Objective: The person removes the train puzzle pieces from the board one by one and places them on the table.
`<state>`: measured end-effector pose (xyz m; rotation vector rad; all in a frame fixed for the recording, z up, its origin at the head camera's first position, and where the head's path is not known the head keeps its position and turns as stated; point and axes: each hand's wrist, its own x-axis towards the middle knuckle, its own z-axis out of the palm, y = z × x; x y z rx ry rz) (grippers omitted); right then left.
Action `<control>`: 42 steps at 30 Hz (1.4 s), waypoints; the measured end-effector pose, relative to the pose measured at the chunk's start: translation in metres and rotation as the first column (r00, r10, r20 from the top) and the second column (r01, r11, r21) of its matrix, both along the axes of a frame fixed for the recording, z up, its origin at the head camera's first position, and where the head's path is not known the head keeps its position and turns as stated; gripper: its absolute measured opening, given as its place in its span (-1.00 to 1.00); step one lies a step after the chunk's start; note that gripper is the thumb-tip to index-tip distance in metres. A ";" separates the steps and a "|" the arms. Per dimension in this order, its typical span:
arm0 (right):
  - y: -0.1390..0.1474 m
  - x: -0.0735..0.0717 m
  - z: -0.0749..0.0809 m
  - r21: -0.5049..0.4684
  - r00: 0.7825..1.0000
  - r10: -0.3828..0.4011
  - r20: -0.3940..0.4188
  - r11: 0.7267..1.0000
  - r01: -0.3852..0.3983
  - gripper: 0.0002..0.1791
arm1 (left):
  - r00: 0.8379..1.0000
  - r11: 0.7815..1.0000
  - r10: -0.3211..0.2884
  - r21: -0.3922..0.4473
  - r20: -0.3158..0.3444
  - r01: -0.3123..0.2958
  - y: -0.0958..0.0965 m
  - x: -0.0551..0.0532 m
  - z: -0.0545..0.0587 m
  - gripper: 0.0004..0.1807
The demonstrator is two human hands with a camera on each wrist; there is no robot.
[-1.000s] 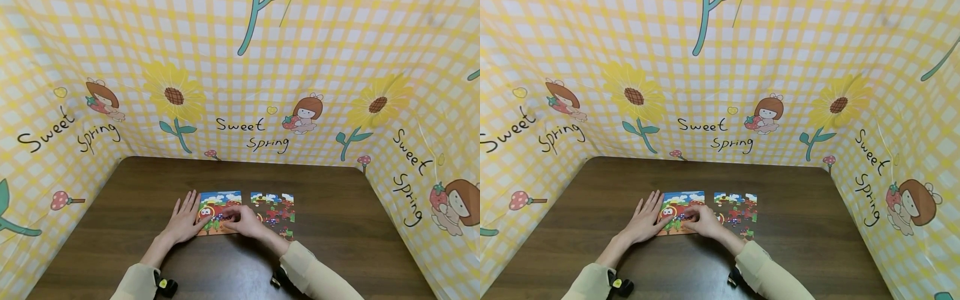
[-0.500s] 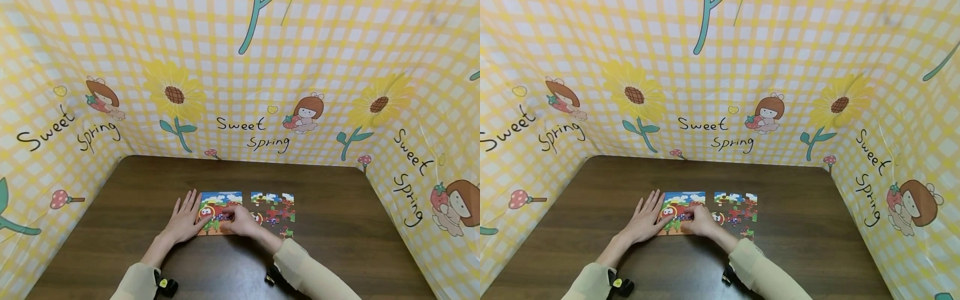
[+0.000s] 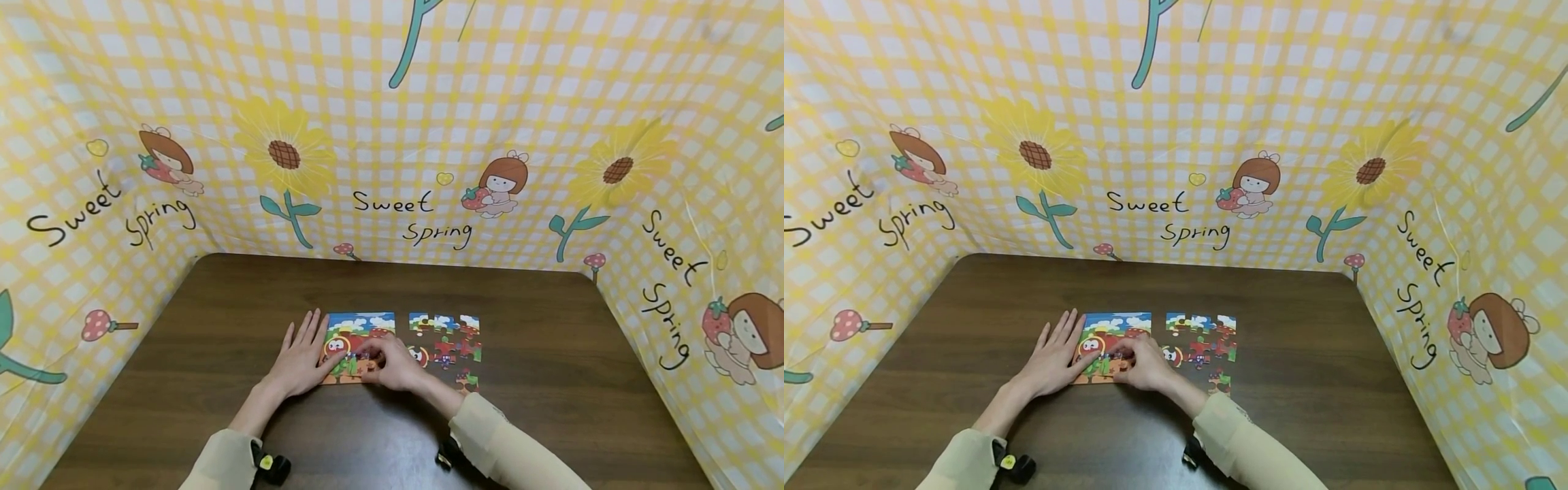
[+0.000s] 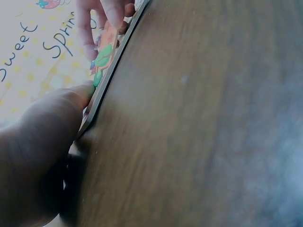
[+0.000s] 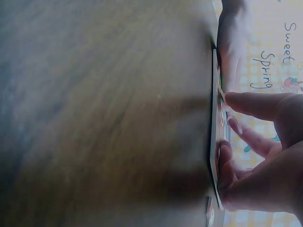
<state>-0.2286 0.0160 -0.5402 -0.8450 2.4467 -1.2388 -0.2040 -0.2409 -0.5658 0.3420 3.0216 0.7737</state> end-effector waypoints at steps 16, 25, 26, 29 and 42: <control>0.000 0.005 0.003 -0.046 0.998 0.069 -0.002 0.997 -0.069 -0.50 | 1.000 1.000 0.000 0.000 -0.002 0.000 -0.001 0.001 -0.002 0.08; 0.021 -0.001 0.015 -0.115 0.992 0.098 0.078 0.989 -0.089 -0.48 | 1.000 0.999 0.004 -0.034 0.010 -0.004 0.000 0.001 -0.004 0.10; 0.024 -0.001 0.017 -0.126 0.992 0.102 0.081 0.988 -0.091 -0.49 | 1.000 0.999 0.005 -0.038 0.012 -0.004 0.000 0.000 -0.004 0.10; 0.034 -0.001 0.022 -0.149 0.989 0.109 0.095 0.984 -0.094 -0.49 | 1.000 0.999 0.007 -0.038 0.006 -0.006 0.001 0.000 -0.002 0.09; 0.086 0.004 0.031 -0.128 0.985 0.068 0.156 0.991 -0.048 -0.49 | 1.000 0.999 0.014 -0.031 -0.003 -0.014 0.004 0.005 0.006 0.07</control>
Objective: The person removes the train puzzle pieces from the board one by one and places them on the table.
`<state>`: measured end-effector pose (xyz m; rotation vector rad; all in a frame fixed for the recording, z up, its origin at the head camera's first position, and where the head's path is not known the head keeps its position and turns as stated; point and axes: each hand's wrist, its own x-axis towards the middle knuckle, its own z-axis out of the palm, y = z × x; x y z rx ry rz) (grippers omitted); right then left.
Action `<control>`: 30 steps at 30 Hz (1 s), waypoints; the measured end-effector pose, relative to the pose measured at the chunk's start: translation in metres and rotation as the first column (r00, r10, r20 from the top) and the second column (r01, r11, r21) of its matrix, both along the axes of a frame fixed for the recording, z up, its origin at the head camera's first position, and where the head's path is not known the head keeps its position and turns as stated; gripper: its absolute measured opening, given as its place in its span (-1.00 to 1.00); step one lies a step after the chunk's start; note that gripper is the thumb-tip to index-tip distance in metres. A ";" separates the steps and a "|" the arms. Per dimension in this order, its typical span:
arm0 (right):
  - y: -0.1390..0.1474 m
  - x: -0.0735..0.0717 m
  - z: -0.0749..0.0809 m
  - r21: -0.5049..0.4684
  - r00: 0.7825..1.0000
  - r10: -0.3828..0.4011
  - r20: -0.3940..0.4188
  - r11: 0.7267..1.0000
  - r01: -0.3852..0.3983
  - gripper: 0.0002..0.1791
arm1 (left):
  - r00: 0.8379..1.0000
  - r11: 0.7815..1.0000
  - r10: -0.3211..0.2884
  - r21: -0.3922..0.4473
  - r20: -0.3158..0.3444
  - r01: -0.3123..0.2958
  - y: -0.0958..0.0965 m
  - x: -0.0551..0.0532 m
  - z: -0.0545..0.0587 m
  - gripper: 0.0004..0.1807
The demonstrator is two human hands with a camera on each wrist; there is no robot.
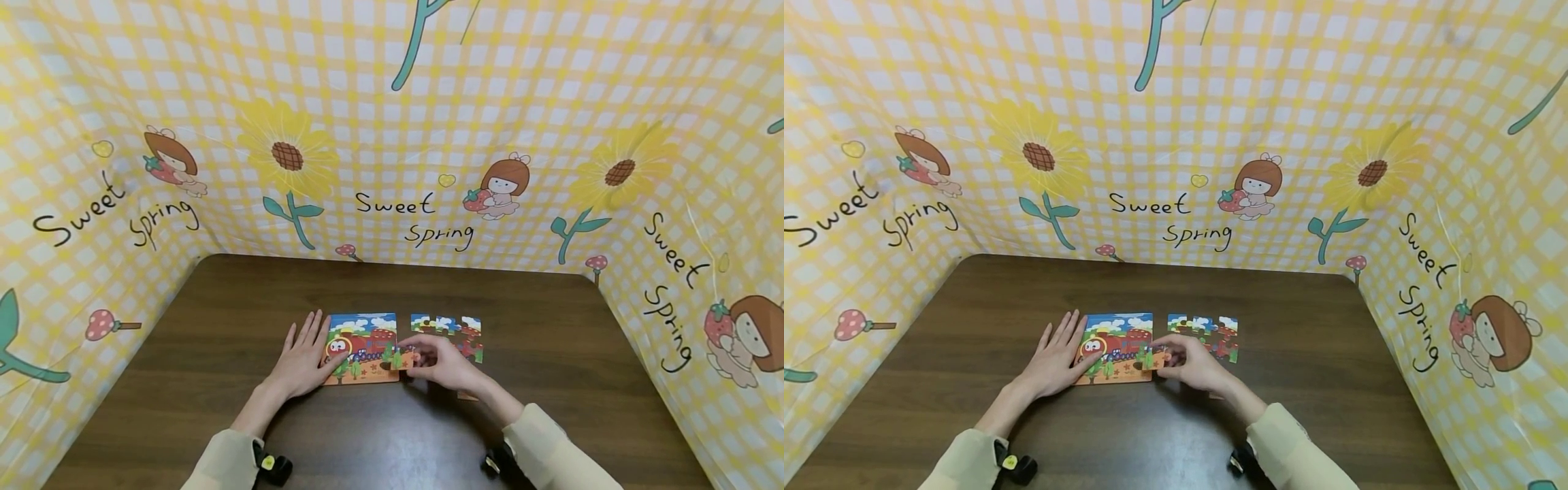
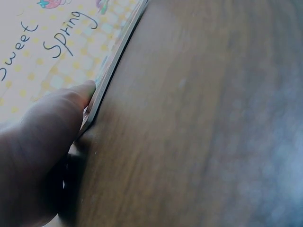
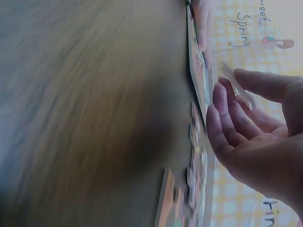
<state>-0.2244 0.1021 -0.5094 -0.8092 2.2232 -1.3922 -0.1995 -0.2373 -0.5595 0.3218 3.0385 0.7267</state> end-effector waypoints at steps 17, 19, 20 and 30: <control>0.063 0.013 -0.014 -0.084 1.000 -0.009 -0.027 0.996 0.007 -0.48 | 1.000 1.000 -0.004 0.010 -0.009 0.005 -0.004 -0.003 -0.011 0.10; 0.070 0.010 -0.024 -0.104 0.997 0.020 -0.081 0.994 -0.028 -0.50 | 1.000 1.000 -0.003 0.002 -0.003 0.003 -0.004 -0.003 -0.011 0.11; 0.072 0.009 -0.028 -0.112 0.995 0.027 -0.095 0.993 -0.038 -0.50 | 1.000 1.000 -0.004 -0.001 0.000 0.004 -0.004 -0.003 -0.011 0.11; 0.077 0.013 -0.033 -0.036 0.982 0.033 -0.185 0.999 -0.040 -0.52 | 1.000 1.000 -0.001 -0.006 0.001 0.001 -0.004 -0.004 -0.012 0.12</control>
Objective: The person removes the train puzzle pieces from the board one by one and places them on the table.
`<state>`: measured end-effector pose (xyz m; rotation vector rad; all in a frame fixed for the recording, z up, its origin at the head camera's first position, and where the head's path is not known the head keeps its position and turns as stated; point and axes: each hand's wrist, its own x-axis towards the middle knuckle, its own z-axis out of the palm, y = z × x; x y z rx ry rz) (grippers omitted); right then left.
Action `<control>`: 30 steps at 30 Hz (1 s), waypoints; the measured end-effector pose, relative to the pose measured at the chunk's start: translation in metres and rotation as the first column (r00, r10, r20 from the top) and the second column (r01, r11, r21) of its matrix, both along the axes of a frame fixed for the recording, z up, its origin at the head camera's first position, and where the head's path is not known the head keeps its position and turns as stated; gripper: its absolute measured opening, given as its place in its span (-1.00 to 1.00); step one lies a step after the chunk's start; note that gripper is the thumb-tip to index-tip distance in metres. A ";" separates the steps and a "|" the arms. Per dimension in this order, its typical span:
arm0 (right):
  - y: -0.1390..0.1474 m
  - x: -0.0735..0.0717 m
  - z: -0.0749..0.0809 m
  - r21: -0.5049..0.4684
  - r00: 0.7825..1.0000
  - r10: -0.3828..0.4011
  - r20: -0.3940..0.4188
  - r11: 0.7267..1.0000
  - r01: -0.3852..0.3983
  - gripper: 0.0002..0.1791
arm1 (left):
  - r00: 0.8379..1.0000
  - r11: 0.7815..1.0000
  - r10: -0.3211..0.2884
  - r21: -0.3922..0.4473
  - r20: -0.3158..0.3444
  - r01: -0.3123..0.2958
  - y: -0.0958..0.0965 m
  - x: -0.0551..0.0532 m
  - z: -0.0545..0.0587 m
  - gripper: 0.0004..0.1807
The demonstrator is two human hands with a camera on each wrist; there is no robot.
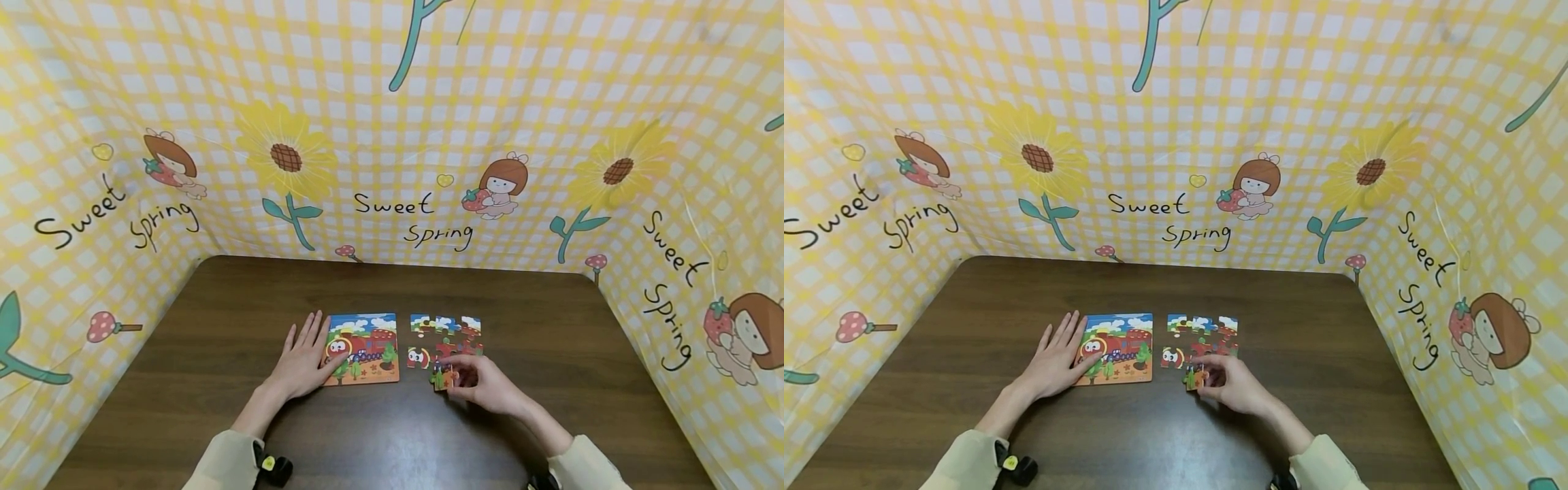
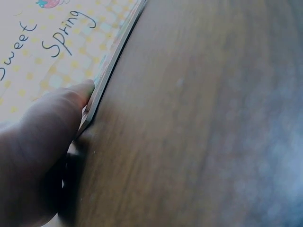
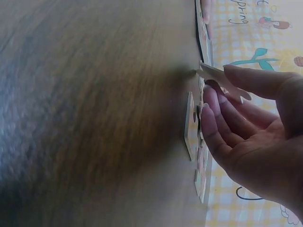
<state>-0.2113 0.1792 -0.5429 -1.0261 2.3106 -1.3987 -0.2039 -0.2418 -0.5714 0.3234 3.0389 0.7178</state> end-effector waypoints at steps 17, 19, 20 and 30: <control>-0.014 0.021 0.020 0.408 0.915 -0.120 -0.384 0.867 0.285 -0.38 | 1.000 0.999 0.010 -0.031 0.017 -0.009 0.004 0.003 0.010 0.08; -0.013 0.021 0.019 0.411 0.922 -0.126 -0.366 0.867 0.282 -0.37 | 1.000 0.999 0.010 -0.042 0.020 -0.009 0.004 0.003 0.012 0.08; -0.013 0.021 0.018 0.412 0.924 -0.126 -0.361 0.868 0.279 -0.37 | 1.000 0.999 0.012 -0.046 0.024 -0.011 0.004 0.003 0.011 0.08; -0.009 0.019 0.012 0.436 0.943 -0.114 -0.312 0.865 0.248 -0.33 | 1.000 1.000 -0.003 0.021 -0.002 0.003 0.001 0.001 0.003 0.11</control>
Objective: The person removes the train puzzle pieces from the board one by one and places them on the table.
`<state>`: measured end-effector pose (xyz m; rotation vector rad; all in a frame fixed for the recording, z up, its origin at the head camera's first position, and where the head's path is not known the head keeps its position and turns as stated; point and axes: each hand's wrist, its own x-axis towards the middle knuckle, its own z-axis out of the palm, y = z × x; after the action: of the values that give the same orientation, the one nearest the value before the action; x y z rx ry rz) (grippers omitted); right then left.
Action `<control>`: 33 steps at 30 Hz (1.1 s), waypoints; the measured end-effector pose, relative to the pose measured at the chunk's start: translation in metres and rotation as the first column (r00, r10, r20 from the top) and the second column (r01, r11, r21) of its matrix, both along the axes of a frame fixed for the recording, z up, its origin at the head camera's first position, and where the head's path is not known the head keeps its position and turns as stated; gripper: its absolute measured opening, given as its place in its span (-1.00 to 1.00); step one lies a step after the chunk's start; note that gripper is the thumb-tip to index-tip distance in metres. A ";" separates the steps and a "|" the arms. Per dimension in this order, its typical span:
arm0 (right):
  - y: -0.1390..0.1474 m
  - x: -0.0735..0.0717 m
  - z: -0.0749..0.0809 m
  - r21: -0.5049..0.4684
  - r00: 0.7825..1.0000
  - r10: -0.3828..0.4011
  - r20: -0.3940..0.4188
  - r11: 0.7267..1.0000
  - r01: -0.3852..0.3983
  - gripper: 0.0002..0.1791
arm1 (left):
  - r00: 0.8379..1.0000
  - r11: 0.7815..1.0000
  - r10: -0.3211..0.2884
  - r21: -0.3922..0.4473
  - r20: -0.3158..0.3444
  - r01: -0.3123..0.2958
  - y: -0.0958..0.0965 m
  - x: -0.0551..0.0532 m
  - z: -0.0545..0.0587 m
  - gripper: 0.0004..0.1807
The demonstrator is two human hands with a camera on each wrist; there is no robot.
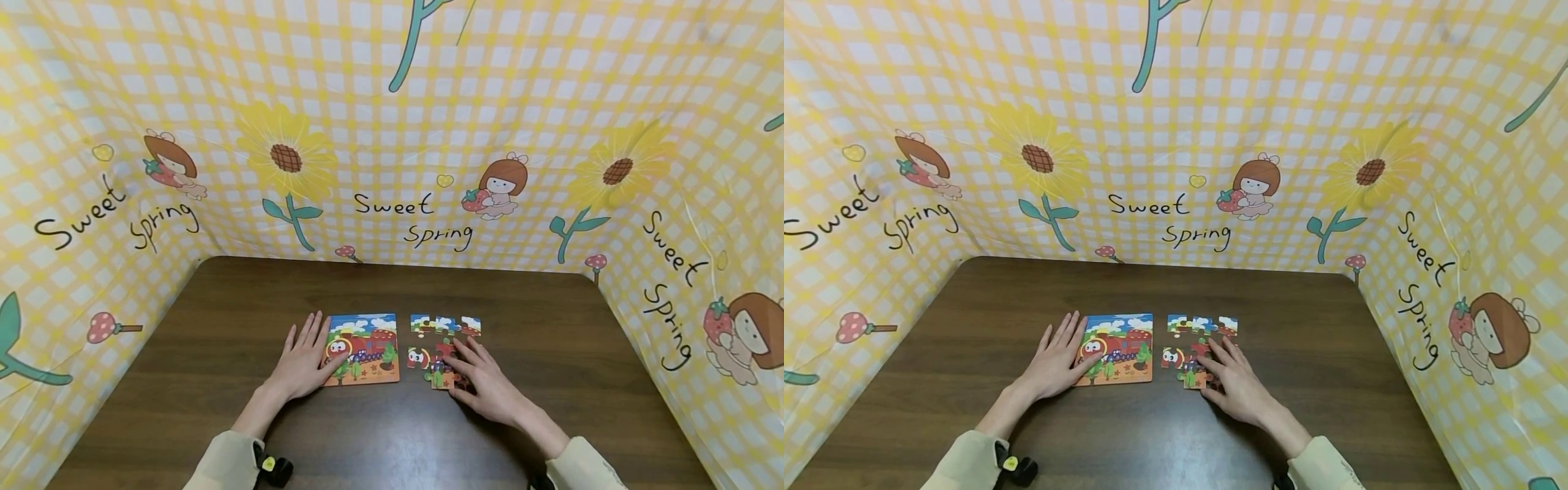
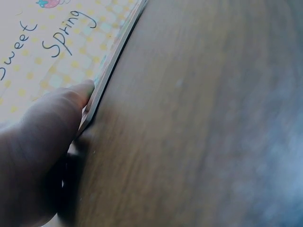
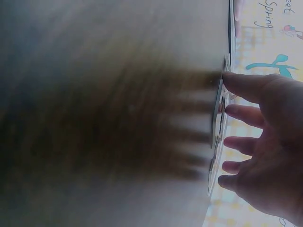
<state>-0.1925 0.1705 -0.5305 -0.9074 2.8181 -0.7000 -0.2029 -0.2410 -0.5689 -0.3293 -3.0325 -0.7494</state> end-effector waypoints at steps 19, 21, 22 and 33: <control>-0.008 -0.010 0.010 -0.065 0.999 -0.025 -0.025 0.998 0.024 -0.19 | 1.000 1.000 -0.001 -0.018 0.007 0.001 0.002 0.004 0.012 0.08; -0.010 -0.012 0.012 -0.066 0.999 -0.026 -0.032 0.998 0.023 -0.18 | 1.000 1.000 -0.010 0.003 0.002 0.010 0.001 0.004 0.011 0.09; -0.011 -0.014 0.012 -0.075 0.999 -0.019 -0.040 0.997 0.016 -0.18 | 1.000 1.000 -0.010 0.007 0.002 0.010 0.000 0.003 0.012 0.09; -0.027 -0.052 -0.028 -0.170 0.997 0.063 -0.053 0.983 -0.072 -0.10 | 0.996 0.999 -0.002 -0.033 0.084 0.005 -0.014 0.006 0.030 0.09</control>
<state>-0.2450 0.1439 -0.5587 -1.0544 2.7859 -0.9363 -0.1973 -0.2552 -0.5389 -0.3114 -3.1268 -0.7320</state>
